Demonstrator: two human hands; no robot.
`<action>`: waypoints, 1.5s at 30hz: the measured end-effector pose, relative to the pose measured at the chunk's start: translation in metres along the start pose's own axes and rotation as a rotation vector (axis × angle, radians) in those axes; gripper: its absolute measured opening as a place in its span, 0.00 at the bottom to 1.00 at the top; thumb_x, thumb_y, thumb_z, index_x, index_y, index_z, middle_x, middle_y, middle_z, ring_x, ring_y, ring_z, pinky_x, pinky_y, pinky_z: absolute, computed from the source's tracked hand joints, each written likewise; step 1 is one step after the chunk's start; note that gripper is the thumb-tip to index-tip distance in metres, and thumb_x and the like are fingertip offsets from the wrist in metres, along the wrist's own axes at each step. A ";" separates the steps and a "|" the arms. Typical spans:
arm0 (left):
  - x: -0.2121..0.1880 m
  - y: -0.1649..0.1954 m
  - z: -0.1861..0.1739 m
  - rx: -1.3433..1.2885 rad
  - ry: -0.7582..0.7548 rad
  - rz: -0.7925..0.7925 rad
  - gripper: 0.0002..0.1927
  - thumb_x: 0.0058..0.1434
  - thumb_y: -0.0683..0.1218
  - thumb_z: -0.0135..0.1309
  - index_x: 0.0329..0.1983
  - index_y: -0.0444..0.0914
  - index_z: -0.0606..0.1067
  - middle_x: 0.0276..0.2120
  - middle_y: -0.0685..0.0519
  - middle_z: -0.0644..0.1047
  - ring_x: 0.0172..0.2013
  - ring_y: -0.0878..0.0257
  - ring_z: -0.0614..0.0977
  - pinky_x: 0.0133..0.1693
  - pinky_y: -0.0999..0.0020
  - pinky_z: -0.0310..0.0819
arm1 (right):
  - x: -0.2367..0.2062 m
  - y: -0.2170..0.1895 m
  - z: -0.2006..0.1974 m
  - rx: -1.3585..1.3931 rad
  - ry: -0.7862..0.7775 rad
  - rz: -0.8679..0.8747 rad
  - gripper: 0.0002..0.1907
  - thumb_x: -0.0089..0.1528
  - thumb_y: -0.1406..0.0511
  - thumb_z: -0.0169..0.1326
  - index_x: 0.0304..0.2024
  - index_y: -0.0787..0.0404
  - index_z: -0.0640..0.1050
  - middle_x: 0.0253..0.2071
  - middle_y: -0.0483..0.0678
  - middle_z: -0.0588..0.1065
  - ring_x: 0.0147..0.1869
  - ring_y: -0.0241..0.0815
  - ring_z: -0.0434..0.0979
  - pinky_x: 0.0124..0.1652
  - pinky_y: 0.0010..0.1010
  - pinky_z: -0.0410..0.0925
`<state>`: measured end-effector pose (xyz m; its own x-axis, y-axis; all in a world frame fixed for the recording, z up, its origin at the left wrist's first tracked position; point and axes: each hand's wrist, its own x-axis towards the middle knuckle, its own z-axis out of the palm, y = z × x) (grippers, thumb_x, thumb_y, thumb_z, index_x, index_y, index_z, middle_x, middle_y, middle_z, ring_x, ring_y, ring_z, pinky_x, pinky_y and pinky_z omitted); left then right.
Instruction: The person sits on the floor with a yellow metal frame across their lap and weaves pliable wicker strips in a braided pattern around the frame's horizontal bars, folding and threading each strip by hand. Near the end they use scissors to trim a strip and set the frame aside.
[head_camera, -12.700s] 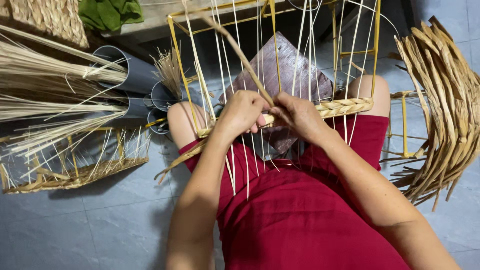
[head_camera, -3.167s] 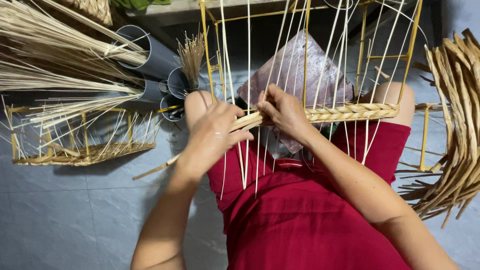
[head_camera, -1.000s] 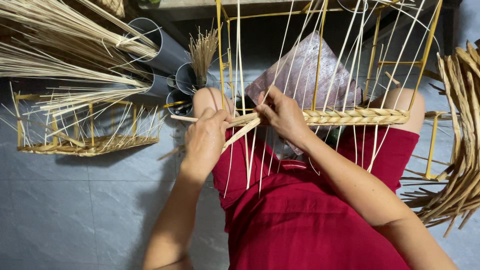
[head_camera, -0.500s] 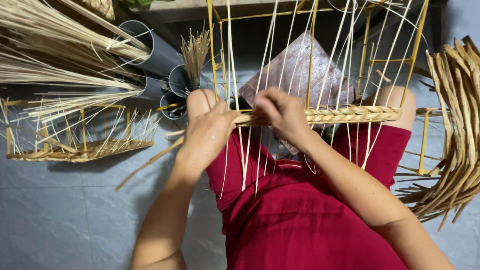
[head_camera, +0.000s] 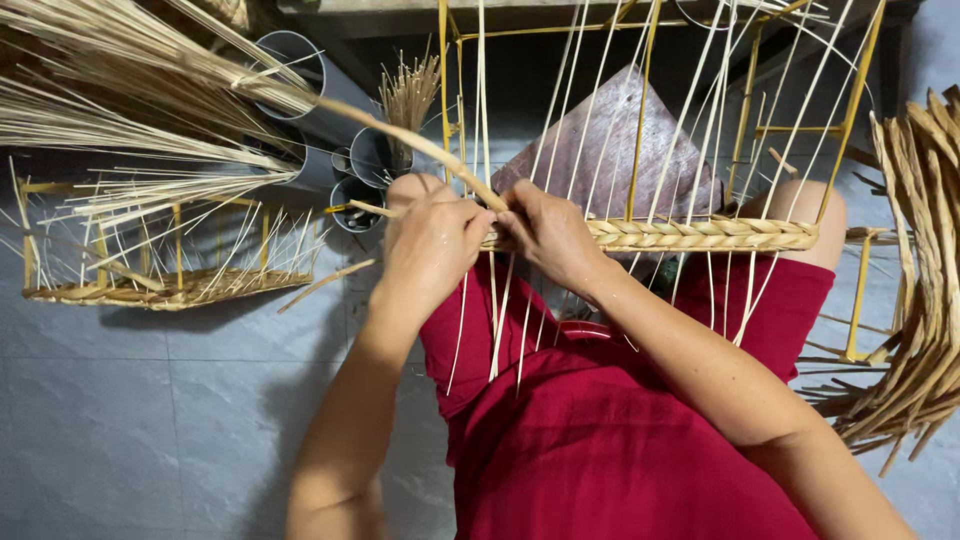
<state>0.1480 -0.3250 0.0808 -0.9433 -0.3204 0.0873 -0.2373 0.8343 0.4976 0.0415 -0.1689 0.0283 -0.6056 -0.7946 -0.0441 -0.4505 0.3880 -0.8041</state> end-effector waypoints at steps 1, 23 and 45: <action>0.007 -0.005 0.009 0.016 -0.108 -0.063 0.09 0.64 0.51 0.61 0.36 0.42 0.85 0.31 0.48 0.81 0.33 0.50 0.81 0.35 0.52 0.75 | 0.000 -0.001 0.000 0.020 -0.005 0.019 0.10 0.69 0.64 0.55 0.44 0.65 0.71 0.32 0.56 0.79 0.35 0.49 0.82 0.34 0.39 0.73; 0.015 -0.010 -0.001 -0.794 -0.209 -0.124 0.23 0.71 0.57 0.45 0.52 0.36 0.81 0.37 0.52 0.85 0.37 0.65 0.88 0.39 0.71 0.82 | 0.020 0.012 0.009 0.429 -0.064 0.364 0.04 0.67 0.69 0.54 0.42 0.65 0.79 0.29 0.45 0.79 0.28 0.32 0.77 0.25 0.25 0.70; -0.030 -0.052 -0.043 -0.132 -0.425 -0.279 0.12 0.66 0.54 0.56 0.40 0.43 0.80 0.29 0.45 0.80 0.35 0.44 0.83 0.39 0.49 0.74 | 0.019 -0.009 0.004 0.204 -0.035 0.111 0.10 0.66 0.68 0.58 0.40 0.60 0.68 0.32 0.47 0.79 0.38 0.35 0.82 0.37 0.30 0.74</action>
<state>0.1986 -0.3777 0.0890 -0.8660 -0.2890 -0.4080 -0.4872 0.6710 0.5589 0.0372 -0.1895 0.0323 -0.6195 -0.7693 -0.1564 -0.2384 0.3741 -0.8962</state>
